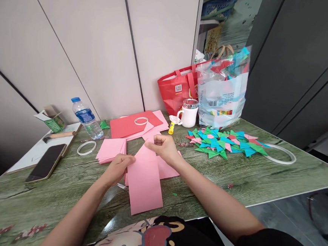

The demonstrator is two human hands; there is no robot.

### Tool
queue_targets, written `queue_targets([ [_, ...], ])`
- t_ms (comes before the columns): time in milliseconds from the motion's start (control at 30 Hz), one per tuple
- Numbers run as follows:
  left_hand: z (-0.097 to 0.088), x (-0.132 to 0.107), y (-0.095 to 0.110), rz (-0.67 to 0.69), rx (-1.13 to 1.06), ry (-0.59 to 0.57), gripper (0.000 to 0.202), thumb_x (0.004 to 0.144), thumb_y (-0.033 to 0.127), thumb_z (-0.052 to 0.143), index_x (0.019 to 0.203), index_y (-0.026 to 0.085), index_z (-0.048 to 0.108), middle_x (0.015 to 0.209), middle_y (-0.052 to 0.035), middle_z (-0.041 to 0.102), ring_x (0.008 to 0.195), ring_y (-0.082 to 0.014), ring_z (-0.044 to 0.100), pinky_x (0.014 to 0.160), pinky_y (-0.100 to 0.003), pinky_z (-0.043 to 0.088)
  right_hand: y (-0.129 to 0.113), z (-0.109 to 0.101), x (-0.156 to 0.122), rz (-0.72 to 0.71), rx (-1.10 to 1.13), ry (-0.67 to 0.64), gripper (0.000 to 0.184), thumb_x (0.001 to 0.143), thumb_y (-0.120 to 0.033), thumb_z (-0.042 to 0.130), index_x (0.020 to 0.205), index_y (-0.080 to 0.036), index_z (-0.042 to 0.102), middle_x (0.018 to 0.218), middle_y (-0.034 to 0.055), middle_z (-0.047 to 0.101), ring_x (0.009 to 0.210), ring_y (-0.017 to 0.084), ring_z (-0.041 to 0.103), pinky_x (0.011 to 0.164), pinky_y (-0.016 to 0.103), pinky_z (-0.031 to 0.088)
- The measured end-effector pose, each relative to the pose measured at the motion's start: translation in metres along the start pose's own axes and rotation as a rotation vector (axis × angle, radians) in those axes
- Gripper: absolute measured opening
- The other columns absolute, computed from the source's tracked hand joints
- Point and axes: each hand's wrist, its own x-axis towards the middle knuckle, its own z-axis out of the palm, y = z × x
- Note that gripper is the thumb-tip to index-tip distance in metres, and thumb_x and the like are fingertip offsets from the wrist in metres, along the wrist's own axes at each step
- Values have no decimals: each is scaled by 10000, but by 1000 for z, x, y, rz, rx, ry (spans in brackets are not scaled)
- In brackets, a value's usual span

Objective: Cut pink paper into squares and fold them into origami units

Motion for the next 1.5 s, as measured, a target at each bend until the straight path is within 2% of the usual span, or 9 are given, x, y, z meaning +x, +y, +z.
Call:
queue_targets([
  [267,4,0,4,16,-33,55,325,711,348,475,466,162,369,442,64,335,412,-58,310,416,-195,258,3,-6,5,38,120,32,388,610,-438,676,860,-172,546,568,-29,517,519,103,485,488,236,427],
  [433,0,5,6,70,-316,351,273,669,347,530,508,161,412,462,56,420,417,-63,384,421,-189,324,-6,-8,3,31,252,-149,499,712,-358,598,1154,-261,388,859,25,641,729,144,603,630,279,487],
  [567,-7,10,6,125,-523,581,230,643,280,547,527,179,376,440,72,401,385,-72,404,409,-206,373,-11,-9,-1,-70,93,-337,298,710,-132,511,989,-214,579,1069,54,603,1017,174,542,791,296,459],
  [733,-9,11,4,205,-554,713,270,661,236,531,504,186,318,429,81,344,360,-54,345,356,-174,312,-7,-10,-2,-62,60,-461,416,652,-32,413,954,-208,638,1044,27,601,985,168,554,759,314,497],
  [867,-9,10,6,266,-578,786,258,684,260,522,516,188,340,417,83,351,351,-60,351,353,-180,330,-4,-11,0,-61,98,-494,348,675,-73,476,934,-219,656,1028,21,603,962,170,558,788,350,510],
  [1100,-8,10,7,330,-602,756,184,705,287,538,590,169,455,474,59,474,422,-71,484,462,-197,429,-6,-4,-6,-64,-13,-416,265,621,-227,688,885,-205,679,954,46,637,821,163,589,709,302,517],
  [1300,-3,7,10,327,-518,613,133,650,250,607,720,150,554,612,31,558,503,-79,541,502,-210,468,-5,1,-4,-100,41,-180,187,557,-278,748,687,-181,653,764,35,623,762,166,584,691,304,511],
  [1400,-1,7,10,304,-502,569,171,637,232,610,782,147,575,672,22,587,519,-86,549,497,-217,476,-7,1,-3,-122,139,-52,253,541,-290,758,709,-181,603,923,59,601,902,184,561,753,310,505],
  [1500,1,6,10,283,-513,511,190,632,215,606,804,141,573,735,-1,617,572,-108,573,509,-233,483,-9,1,-2,-110,238,30,455,540,-270,762,931,-215,536,1092,64,532,914,166,564,776,311,504],
])
